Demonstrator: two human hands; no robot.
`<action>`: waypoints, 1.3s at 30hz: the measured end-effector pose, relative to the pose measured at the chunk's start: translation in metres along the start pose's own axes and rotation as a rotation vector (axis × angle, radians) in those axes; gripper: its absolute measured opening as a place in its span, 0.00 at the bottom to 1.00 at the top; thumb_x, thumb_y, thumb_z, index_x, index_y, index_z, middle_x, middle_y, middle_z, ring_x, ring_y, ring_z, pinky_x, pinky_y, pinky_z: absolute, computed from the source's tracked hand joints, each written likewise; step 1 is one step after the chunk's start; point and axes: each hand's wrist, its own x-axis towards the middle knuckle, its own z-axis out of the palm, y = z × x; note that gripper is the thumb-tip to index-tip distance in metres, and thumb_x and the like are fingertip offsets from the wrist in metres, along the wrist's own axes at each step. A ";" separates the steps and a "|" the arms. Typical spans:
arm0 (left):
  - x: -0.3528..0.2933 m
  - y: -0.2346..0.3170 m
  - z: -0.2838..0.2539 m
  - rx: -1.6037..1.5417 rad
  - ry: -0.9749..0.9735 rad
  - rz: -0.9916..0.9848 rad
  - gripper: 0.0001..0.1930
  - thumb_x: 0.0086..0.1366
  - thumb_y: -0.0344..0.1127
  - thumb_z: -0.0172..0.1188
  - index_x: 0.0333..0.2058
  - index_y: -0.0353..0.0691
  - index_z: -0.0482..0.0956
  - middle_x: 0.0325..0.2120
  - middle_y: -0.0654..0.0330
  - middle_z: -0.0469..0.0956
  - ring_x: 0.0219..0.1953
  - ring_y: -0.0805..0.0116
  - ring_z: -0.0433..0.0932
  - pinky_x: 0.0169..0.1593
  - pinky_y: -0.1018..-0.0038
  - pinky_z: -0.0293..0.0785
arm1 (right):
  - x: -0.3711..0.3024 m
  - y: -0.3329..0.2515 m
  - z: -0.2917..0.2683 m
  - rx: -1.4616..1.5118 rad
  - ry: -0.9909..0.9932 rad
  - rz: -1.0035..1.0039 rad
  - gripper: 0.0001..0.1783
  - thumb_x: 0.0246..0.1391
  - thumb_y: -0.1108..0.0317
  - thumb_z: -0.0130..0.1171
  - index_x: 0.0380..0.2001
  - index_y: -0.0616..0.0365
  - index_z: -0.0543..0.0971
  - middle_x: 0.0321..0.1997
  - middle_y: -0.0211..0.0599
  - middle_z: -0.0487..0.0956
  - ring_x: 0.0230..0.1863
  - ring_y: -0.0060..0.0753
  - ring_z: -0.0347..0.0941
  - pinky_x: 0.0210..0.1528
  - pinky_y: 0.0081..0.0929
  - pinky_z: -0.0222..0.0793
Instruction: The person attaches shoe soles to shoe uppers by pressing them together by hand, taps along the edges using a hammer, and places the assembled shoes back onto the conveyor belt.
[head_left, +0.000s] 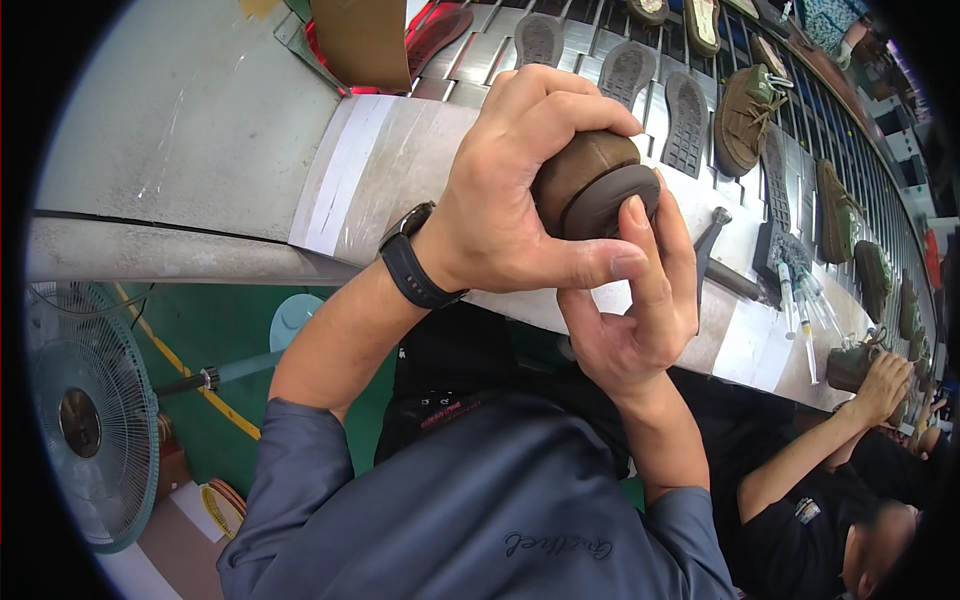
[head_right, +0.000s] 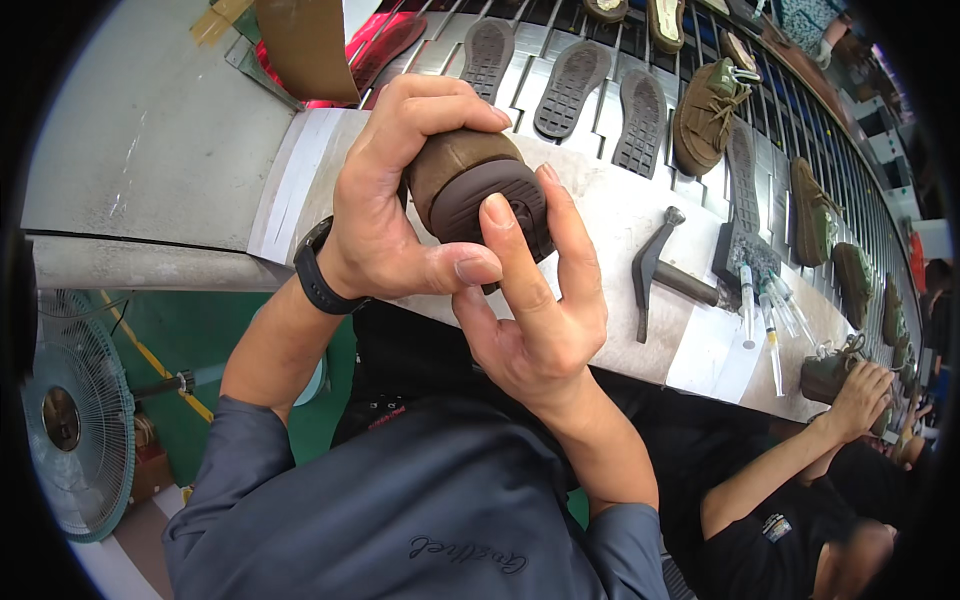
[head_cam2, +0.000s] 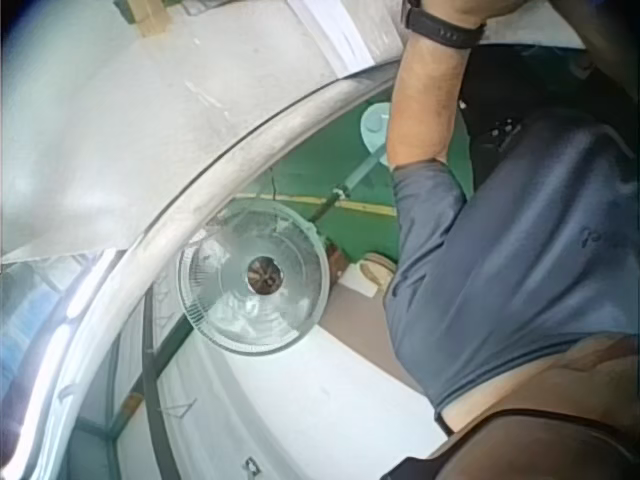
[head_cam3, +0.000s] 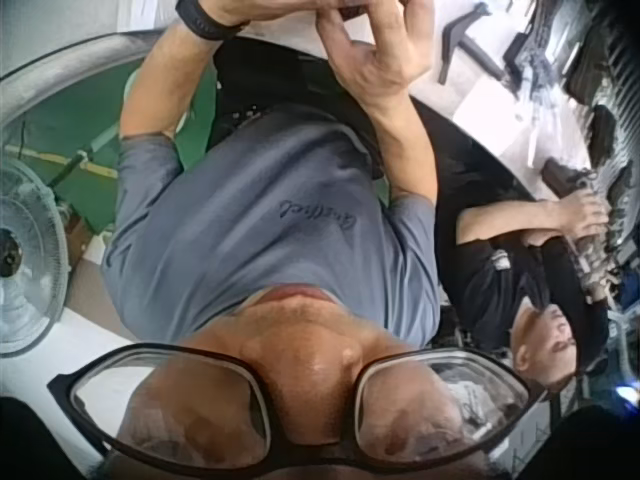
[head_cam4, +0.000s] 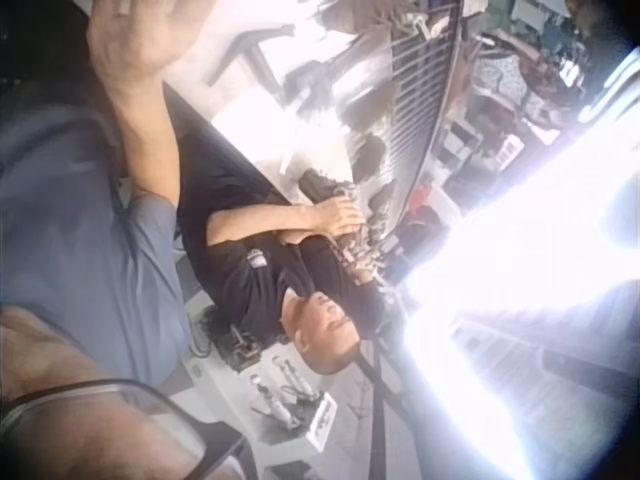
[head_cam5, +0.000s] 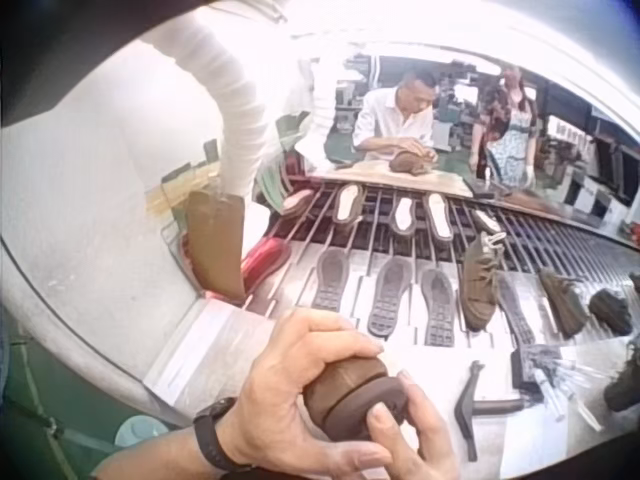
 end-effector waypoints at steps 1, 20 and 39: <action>0.000 0.000 0.000 0.003 0.002 -0.001 0.45 0.53 0.69 0.76 0.54 0.34 0.80 0.50 0.51 0.76 0.53 0.57 0.76 0.57 0.64 0.73 | 0.000 0.000 0.000 -0.006 0.001 -0.005 0.39 0.39 0.83 0.77 0.60 0.61 0.82 0.63 0.71 0.76 0.61 0.67 0.80 0.58 0.46 0.83; 0.001 -0.053 0.003 -0.504 0.273 -0.448 0.27 0.80 0.55 0.53 0.42 0.34 0.87 0.30 0.62 0.86 0.30 0.79 0.79 0.35 0.75 0.75 | 0.036 0.026 0.029 0.073 -0.194 0.014 0.37 0.45 0.76 0.76 0.63 0.51 0.83 0.67 0.66 0.74 0.56 0.61 0.82 0.56 0.40 0.81; -0.002 -0.081 0.006 -0.415 0.374 -0.691 0.24 0.81 0.48 0.53 0.37 0.30 0.86 0.26 0.55 0.85 0.28 0.68 0.82 0.34 0.70 0.77 | 0.061 0.031 0.047 -0.099 -0.360 -0.022 0.30 0.56 0.74 0.69 0.64 0.48 0.83 0.67 0.66 0.75 0.56 0.57 0.83 0.58 0.40 0.79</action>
